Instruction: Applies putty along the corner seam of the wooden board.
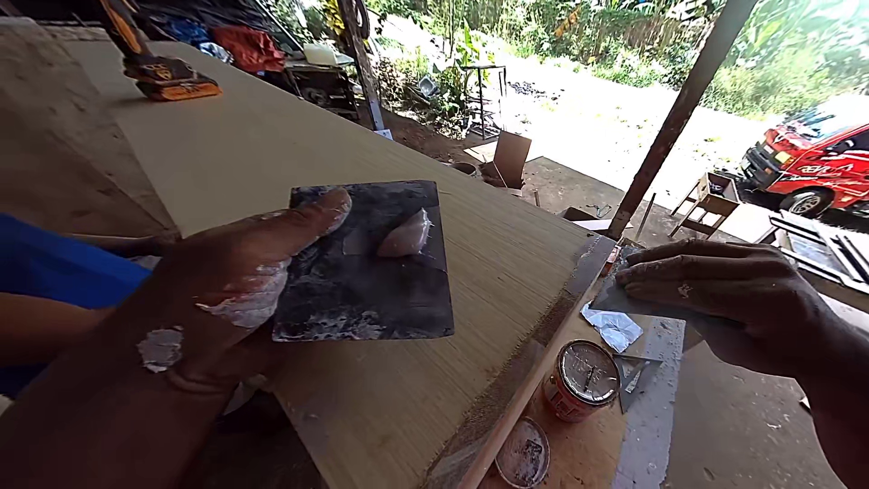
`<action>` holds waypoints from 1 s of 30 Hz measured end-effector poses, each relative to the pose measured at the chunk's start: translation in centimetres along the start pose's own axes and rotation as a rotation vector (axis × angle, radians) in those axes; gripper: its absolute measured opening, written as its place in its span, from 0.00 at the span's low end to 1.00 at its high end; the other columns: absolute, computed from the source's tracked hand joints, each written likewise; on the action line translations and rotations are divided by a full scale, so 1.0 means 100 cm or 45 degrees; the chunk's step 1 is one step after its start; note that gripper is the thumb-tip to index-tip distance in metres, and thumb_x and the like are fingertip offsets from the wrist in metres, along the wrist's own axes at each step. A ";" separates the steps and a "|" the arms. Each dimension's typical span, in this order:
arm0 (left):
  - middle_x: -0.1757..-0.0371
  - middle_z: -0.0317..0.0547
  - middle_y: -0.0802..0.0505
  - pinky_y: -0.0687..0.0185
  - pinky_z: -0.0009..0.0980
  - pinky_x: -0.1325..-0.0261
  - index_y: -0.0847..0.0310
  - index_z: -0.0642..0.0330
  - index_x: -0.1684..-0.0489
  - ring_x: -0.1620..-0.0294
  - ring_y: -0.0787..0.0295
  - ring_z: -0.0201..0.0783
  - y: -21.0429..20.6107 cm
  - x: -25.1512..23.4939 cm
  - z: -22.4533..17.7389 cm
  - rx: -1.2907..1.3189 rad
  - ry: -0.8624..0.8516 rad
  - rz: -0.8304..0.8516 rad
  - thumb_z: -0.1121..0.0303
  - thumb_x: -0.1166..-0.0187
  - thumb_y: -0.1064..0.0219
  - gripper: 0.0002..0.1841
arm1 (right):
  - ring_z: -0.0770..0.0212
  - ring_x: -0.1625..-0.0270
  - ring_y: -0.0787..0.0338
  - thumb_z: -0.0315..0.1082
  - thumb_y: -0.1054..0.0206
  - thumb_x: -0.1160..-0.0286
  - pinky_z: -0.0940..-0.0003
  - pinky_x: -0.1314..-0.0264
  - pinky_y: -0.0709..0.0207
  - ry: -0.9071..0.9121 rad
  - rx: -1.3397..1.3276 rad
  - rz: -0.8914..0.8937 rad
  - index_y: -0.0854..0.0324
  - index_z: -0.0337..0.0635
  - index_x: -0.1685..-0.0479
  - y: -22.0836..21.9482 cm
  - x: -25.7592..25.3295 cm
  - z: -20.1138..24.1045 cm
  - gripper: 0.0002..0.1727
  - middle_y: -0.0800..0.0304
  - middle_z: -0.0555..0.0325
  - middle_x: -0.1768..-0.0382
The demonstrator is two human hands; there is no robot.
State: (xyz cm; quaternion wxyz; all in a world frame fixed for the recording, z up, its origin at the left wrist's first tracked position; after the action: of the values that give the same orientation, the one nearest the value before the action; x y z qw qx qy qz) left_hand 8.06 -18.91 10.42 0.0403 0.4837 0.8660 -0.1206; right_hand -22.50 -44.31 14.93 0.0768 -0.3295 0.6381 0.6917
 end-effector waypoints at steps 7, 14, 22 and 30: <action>0.54 0.38 0.06 0.07 0.27 0.62 0.14 0.49 0.44 0.59 0.06 0.28 -0.032 0.007 -0.023 -0.085 0.023 -0.242 0.53 0.08 0.49 0.18 | 0.62 0.33 0.11 0.27 0.40 0.28 0.62 0.34 0.14 0.020 0.073 0.071 0.06 0.48 0.48 -0.013 -0.030 -0.008 0.18 0.06 0.62 0.40; 0.55 0.41 0.06 0.07 0.30 0.61 0.15 0.51 0.44 0.58 0.06 0.31 -0.038 0.008 -0.028 -0.115 0.089 -0.259 0.54 0.07 0.53 0.19 | 0.61 0.33 0.10 0.29 0.41 0.24 0.63 0.29 0.15 0.044 -0.030 0.050 0.06 0.44 0.52 0.011 -0.017 0.004 0.16 0.05 0.59 0.43; 0.50 0.41 0.06 0.08 0.28 0.55 0.15 0.53 0.40 0.53 0.07 0.30 -0.005 0.002 -0.018 -0.194 -0.125 -0.137 0.56 0.09 0.48 0.17 | 0.56 0.25 0.14 0.27 0.43 0.22 0.57 0.25 0.18 -0.021 0.059 -0.104 0.09 0.49 0.42 -0.030 -0.001 0.039 0.19 0.06 0.59 0.37; 0.57 0.37 0.06 0.08 0.27 0.60 0.13 0.48 0.48 0.59 0.07 0.27 -0.037 0.007 -0.026 -0.057 0.013 -0.234 0.54 0.09 0.49 0.17 | 0.59 0.29 0.12 0.28 0.41 0.25 0.59 0.28 0.17 0.006 0.118 -0.014 0.05 0.48 0.49 -0.021 -0.024 0.029 0.17 0.06 0.61 0.39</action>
State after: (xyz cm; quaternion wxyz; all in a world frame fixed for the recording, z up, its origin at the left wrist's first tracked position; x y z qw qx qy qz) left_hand 4.65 -19.58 13.48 0.0354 0.4018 0.9093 -0.1021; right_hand -20.62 -40.53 14.43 0.0943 -0.3307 0.6679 0.6600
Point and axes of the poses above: each hand's wrist, its own x-axis away from the middle knuckle, its own y-axis out of the back of the hand, z = x × y, the point moved 6 cm from there along -x, towards the middle knuckle
